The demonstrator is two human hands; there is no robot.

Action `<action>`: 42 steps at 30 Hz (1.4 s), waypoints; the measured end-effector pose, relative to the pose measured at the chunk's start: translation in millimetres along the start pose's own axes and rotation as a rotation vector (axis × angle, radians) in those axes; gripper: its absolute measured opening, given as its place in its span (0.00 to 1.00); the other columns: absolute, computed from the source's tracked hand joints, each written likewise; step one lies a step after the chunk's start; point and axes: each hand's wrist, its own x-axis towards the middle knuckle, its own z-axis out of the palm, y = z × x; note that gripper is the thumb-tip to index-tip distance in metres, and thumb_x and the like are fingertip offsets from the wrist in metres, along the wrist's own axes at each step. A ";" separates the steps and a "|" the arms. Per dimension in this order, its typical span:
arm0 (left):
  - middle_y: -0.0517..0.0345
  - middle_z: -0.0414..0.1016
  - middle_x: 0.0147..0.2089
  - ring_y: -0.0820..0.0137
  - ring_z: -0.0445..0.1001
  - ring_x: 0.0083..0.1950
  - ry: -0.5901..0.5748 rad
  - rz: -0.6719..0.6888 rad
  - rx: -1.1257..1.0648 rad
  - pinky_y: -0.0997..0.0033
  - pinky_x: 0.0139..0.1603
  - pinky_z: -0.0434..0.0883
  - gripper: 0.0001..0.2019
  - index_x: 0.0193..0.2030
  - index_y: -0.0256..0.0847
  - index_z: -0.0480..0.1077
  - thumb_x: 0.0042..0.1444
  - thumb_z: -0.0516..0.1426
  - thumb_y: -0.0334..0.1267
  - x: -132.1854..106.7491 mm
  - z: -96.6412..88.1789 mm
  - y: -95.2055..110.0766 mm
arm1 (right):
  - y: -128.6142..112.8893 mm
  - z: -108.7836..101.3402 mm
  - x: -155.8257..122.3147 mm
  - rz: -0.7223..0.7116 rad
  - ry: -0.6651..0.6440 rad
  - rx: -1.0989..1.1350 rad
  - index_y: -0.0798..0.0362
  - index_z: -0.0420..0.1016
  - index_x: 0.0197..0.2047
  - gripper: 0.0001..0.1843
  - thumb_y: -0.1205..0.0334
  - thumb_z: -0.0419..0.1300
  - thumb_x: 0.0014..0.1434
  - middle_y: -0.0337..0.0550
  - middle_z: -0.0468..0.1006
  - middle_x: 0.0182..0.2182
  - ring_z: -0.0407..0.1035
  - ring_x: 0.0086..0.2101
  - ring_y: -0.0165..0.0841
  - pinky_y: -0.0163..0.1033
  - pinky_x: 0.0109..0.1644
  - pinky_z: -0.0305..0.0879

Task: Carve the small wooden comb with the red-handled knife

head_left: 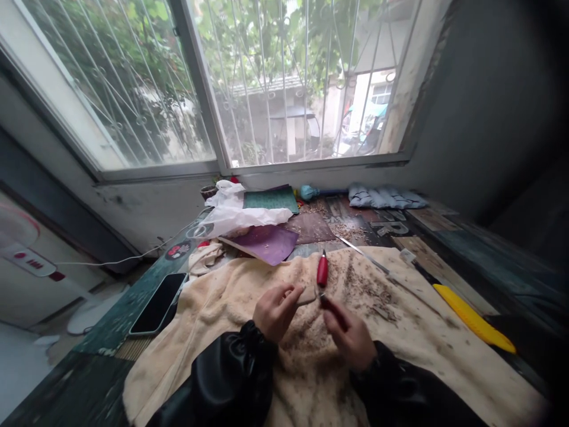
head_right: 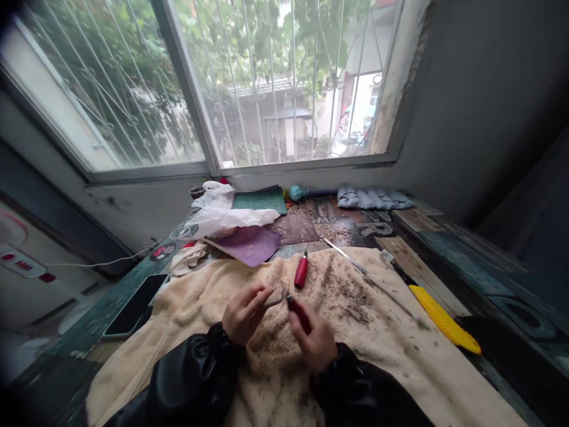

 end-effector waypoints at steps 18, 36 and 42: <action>0.49 0.68 0.48 0.63 0.71 0.45 0.104 -0.683 -0.855 0.65 0.42 0.70 0.37 0.58 0.43 0.55 0.40 0.64 0.39 -9.1 9.8 9.9 | -2.2 -9.0 15.8 0.536 -0.087 0.712 0.51 0.58 0.35 0.26 0.48 0.66 0.40 0.23 0.56 0.07 0.46 0.08 0.20 0.25 0.10 0.39; 0.51 0.75 0.31 0.62 0.76 0.33 0.153 -1.232 -1.611 0.61 0.33 0.73 0.21 0.37 0.35 0.63 0.47 0.57 0.52 -6.2 22.4 16.6 | 8.8 -1.3 18.1 0.427 -0.095 0.527 0.53 0.64 0.37 0.23 0.45 0.59 0.45 0.43 0.75 0.32 0.66 0.16 0.27 0.31 0.12 0.56; 0.57 0.73 0.29 0.69 0.75 0.23 0.084 -1.217 -1.695 0.70 0.24 0.71 0.21 0.39 0.38 0.59 0.49 0.54 0.54 -7.9 21.6 15.9 | 24.8 -13.6 27.9 0.212 -0.039 0.094 0.52 0.69 0.38 0.22 0.44 0.57 0.47 0.36 0.72 0.23 0.59 0.15 0.24 0.31 0.16 0.55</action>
